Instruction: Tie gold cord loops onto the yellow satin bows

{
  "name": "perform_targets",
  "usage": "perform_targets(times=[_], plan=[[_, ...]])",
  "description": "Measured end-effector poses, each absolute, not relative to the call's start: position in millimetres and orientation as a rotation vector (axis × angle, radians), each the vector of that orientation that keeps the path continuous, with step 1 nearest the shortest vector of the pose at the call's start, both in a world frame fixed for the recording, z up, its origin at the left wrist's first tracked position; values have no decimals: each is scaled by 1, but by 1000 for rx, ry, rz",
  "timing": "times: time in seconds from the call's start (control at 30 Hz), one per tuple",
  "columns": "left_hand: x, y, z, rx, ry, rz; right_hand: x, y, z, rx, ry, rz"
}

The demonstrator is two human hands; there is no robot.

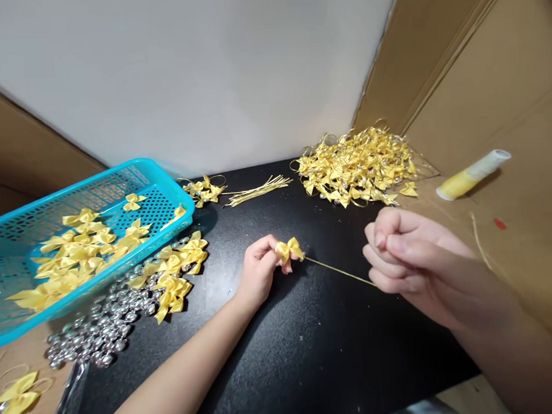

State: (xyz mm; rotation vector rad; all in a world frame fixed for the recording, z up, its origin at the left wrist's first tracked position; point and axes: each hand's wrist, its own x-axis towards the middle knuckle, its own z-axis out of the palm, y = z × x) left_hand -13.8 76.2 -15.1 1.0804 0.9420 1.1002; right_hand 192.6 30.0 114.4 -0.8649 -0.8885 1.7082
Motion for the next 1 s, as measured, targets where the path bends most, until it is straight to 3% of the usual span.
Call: perform_targets(times=[0.3,0.53,0.8,1.0], plan=[[-12,75,-15,1105,937,1069,193,27,89,-947,-885,1638],[-12,74,-5,1225,911,1043,180,39,34,-1106,-1095,1329],[-12,68,-3,1650,940,1045,160,42,-3,-1099,-996,1484],[-10,62,-8,1441,1026,991,161,40,-6,-1142,-1011,1403]])
